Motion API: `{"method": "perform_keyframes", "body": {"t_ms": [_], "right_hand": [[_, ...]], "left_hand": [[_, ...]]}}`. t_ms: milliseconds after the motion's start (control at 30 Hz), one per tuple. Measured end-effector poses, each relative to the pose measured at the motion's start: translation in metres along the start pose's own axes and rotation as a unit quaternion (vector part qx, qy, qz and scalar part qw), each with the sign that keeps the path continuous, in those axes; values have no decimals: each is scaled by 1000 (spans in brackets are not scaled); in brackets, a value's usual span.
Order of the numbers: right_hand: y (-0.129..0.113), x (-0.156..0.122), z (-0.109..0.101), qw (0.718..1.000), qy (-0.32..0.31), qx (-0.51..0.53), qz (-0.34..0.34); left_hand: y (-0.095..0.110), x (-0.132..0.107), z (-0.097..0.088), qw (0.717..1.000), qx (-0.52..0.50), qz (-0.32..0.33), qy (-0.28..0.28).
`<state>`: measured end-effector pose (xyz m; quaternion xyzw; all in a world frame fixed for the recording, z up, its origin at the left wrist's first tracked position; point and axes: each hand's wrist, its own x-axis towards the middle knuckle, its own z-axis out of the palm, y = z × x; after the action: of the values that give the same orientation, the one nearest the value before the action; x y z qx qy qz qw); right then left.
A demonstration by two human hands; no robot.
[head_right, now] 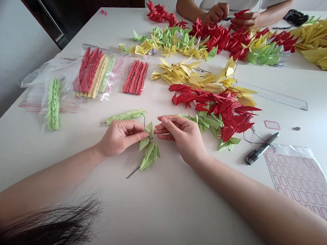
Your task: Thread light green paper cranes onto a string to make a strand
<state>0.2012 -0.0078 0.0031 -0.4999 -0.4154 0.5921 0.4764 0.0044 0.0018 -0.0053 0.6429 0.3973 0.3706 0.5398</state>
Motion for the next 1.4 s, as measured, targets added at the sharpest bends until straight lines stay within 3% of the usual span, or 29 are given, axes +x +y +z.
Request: {"method": "perform_keyframes", "body": {"t_ms": [200, 400, 667, 733, 800, 933, 1033, 1133, 1267, 1400], "right_hand": [[-2, -2, 0, 991, -9, -103, -89], [-4, -5, 0, 970, -22, -179, -161], [-4, -14, 3, 946, -34, -229, -226], [-4, -15, 2, 925, -35, -260, -275], [-5, -15, -1, 884, -29, -296, -360], [-8, -12, -11, 748, -49, -394, -533], [-9, -12, -17, 679, -102, -468, -556], [-8, -14, -17, 678, -158, -479, -535], [-8, -15, -13, 701, -194, -463, -507], [-12, -15, -10, 692, -220, -488, -485]], "left_hand": [[5, 3, -7, 998, 3, -37, -48], [8, 1, -8, 991, -59, -56, -109], [3, 0, -3, 993, -24, -31, -111], [2, -2, -2, 994, -19, -14, -104], [1, -4, -1, 996, 0, 23, -81], [0, -7, -1, 980, 110, 165, -10], [-4, -8, -2, 935, 216, 283, 18], [-7, -9, -3, 914, 257, 314, -1], [-6, -13, -3, 934, 241, 256, -60], [-6, -14, -1, 960, 190, 200, -45]]}}
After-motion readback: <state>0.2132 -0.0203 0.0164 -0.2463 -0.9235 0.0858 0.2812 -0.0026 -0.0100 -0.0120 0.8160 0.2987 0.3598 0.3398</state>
